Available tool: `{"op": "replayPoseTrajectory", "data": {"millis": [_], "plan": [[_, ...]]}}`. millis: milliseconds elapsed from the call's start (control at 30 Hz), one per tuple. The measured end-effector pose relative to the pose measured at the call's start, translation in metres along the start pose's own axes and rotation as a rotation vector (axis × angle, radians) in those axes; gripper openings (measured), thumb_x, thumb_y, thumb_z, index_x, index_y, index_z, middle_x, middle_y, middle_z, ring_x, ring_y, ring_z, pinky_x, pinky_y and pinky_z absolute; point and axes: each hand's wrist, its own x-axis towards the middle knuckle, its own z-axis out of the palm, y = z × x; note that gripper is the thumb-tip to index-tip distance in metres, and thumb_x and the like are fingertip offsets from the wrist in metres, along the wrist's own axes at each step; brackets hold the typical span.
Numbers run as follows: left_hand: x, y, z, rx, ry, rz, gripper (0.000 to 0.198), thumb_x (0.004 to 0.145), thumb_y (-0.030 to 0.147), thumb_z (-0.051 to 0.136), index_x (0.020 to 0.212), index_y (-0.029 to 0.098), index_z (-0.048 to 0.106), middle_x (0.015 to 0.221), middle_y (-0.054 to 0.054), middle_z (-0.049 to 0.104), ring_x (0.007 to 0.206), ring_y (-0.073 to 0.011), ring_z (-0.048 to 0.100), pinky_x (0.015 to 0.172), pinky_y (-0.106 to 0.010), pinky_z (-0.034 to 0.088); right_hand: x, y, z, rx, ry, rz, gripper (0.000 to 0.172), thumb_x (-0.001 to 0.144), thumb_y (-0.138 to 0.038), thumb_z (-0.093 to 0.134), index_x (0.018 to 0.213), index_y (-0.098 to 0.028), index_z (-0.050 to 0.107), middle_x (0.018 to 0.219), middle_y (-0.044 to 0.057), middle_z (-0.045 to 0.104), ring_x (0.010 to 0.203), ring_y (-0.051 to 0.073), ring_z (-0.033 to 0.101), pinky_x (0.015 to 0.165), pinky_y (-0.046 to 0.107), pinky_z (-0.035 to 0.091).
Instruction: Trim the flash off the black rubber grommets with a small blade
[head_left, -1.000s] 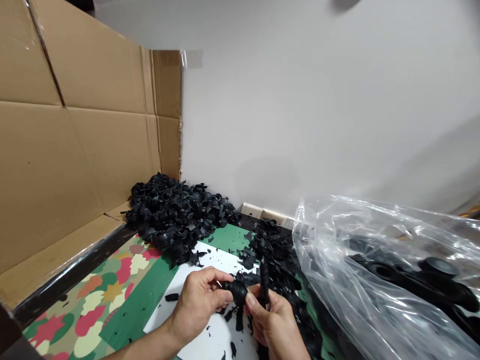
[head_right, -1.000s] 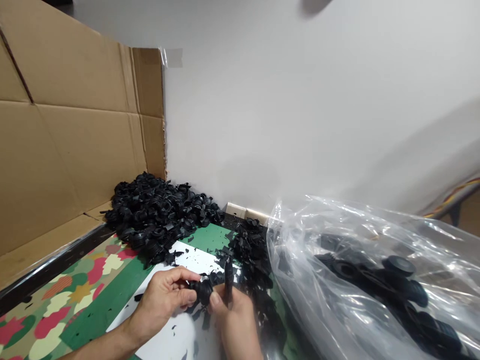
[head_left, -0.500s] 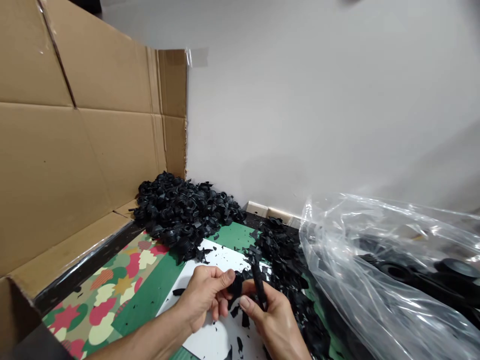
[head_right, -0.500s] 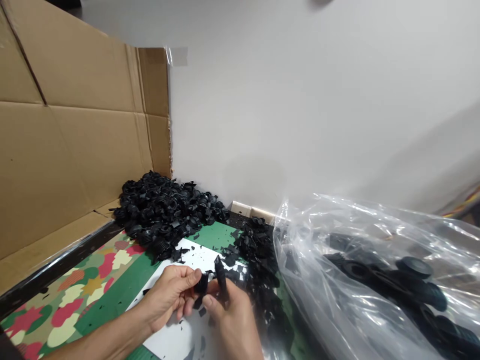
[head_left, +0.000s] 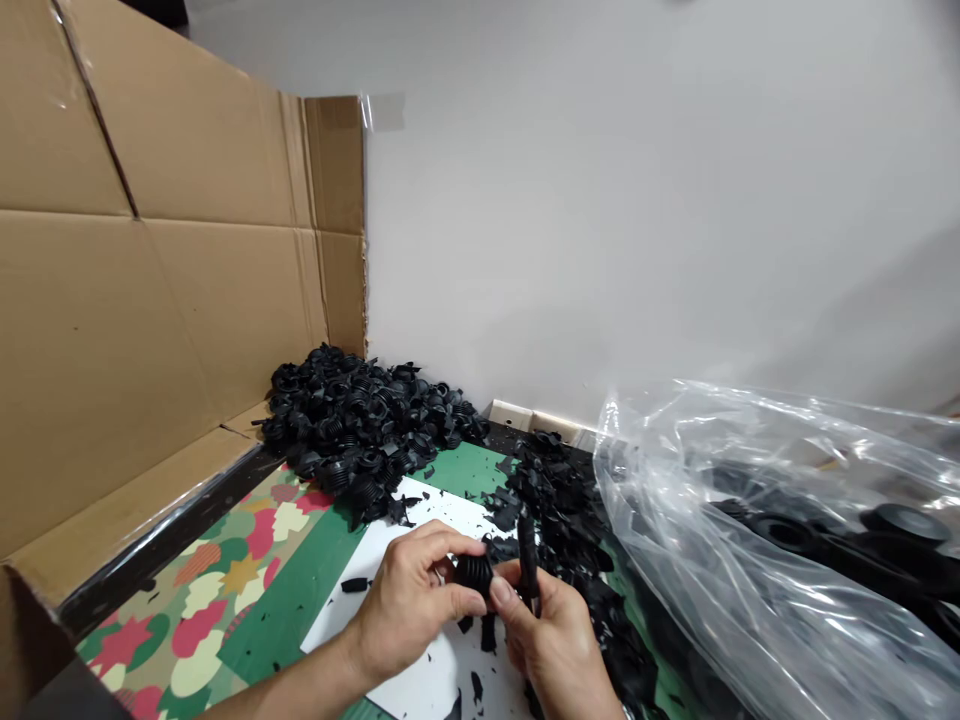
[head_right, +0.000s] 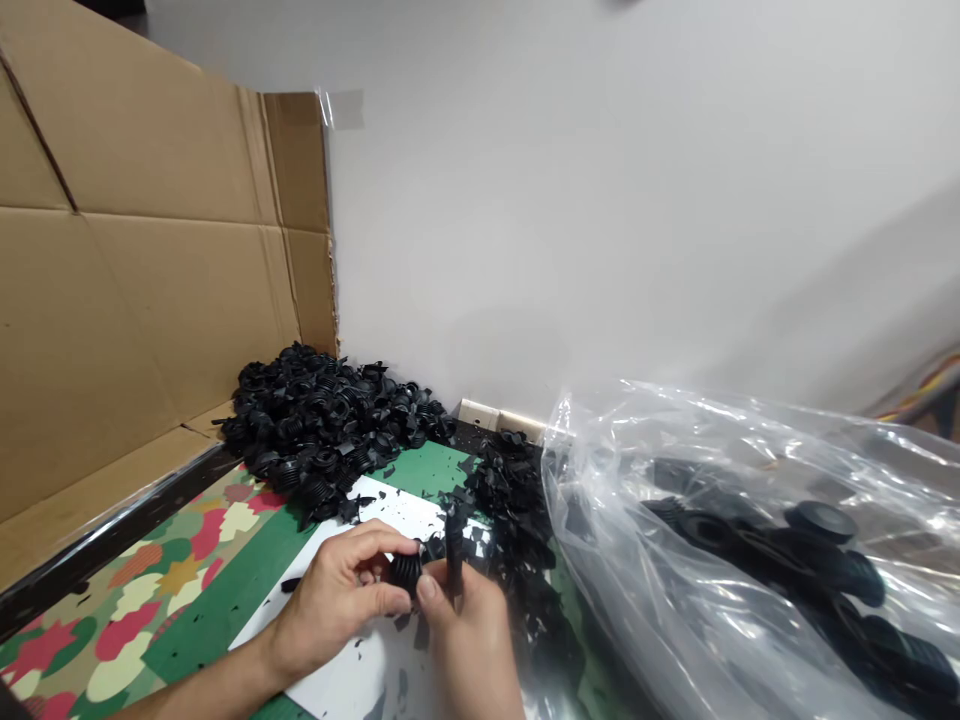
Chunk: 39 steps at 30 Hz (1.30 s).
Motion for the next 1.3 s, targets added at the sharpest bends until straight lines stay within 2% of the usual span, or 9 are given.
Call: {"op": "replayPoseTrajectory", "data": {"millis": [167, 300, 567, 767, 933, 1133, 1300], "plan": [[0.006, -0.004, 0.002, -0.185, -0.011, -0.225, 0.032, 0.052, 0.007, 0.072, 0.083, 0.014, 0.075, 0.051, 0.006, 0.055, 0.046, -0.0086, 0.044, 0.047, -0.021, 0.035, 0.001, 0.002, -0.002, 0.063, 0.007, 0.008, 0.047, 0.059, -0.063, 0.072, 0.064, -0.019, 0.057, 0.041, -0.013, 0.025, 0.036, 0.004, 0.015, 0.036, 0.02, 0.017], [0.007, 0.001, 0.002, -0.19, 0.003, -0.286, 0.03, 0.051, 0.007, 0.068, 0.08, 0.013, 0.073, 0.04, 0.01, 0.05, 0.039, -0.0068, 0.04, 0.043, -0.02, 0.031, 0.002, 0.002, -0.003, 0.094, 0.011, 0.023, 0.047, 0.059, -0.062, 0.074, 0.063, -0.019, 0.055, 0.042, -0.013, 0.023, 0.037, 0.003, 0.012, 0.036, 0.02, 0.015], [0.005, 0.004, 0.002, -0.222, 0.024, -0.242, 0.021, 0.052, 0.01, 0.068, 0.073, 0.014, 0.072, 0.042, 0.008, 0.053, 0.039, -0.0068, 0.04, 0.041, -0.019, 0.031, 0.001, 0.0, -0.003, 0.126, 0.014, 0.047, 0.048, 0.056, -0.061, 0.077, 0.062, -0.019, 0.054, 0.043, -0.012, 0.025, 0.037, 0.003, 0.015, 0.036, 0.02, 0.015], [0.003, -0.002, 0.004, -0.21, 0.035, -0.202, 0.02, 0.053, 0.011, 0.071, 0.073, 0.013, 0.071, 0.054, 0.005, 0.056, 0.048, -0.0098, 0.048, 0.047, -0.021, 0.037, 0.001, -0.002, -0.002, 0.144, 0.002, 0.078, 0.049, 0.053, -0.061, 0.078, 0.061, -0.019, 0.053, 0.043, -0.012, 0.027, 0.037, 0.004, 0.018, 0.036, 0.02, 0.017], [0.002, -0.004, 0.005, -0.235, 0.005, -0.134, 0.022, 0.054, 0.009, 0.069, 0.075, 0.015, 0.07, 0.065, 0.004, 0.054, 0.054, -0.0103, 0.048, 0.05, -0.022, 0.038, 0.0, -0.005, 0.0, 0.166, -0.011, 0.104, 0.052, 0.049, -0.062, 0.08, 0.061, -0.019, 0.053, 0.044, -0.012, 0.027, 0.037, 0.003, 0.018, 0.037, 0.02, 0.017], [0.001, -0.004, 0.003, -0.17, -0.017, -0.069, 0.023, 0.057, 0.009, 0.068, 0.079, 0.016, 0.075, 0.071, 0.002, 0.054, 0.061, -0.0118, 0.048, 0.055, -0.022, 0.038, -0.008, -0.017, -0.001, 0.196, -0.042, 0.116, 0.048, 0.056, -0.057, 0.08, 0.065, -0.017, 0.056, 0.046, -0.012, 0.031, 0.037, 0.002, 0.017, 0.037, 0.019, 0.015], [0.0, -0.006, 0.002, -0.1, -0.029, -0.052, 0.02, 0.062, 0.011, 0.067, 0.08, 0.017, 0.072, 0.074, 0.001, 0.053, 0.064, -0.0131, 0.049, 0.057, -0.023, 0.038, -0.011, -0.023, 0.001, 0.209, -0.057, 0.123, 0.046, 0.058, -0.055, 0.08, 0.064, -0.017, 0.057, 0.044, -0.011, 0.031, 0.036, 0.003, 0.018, 0.036, 0.019, 0.017]]}}
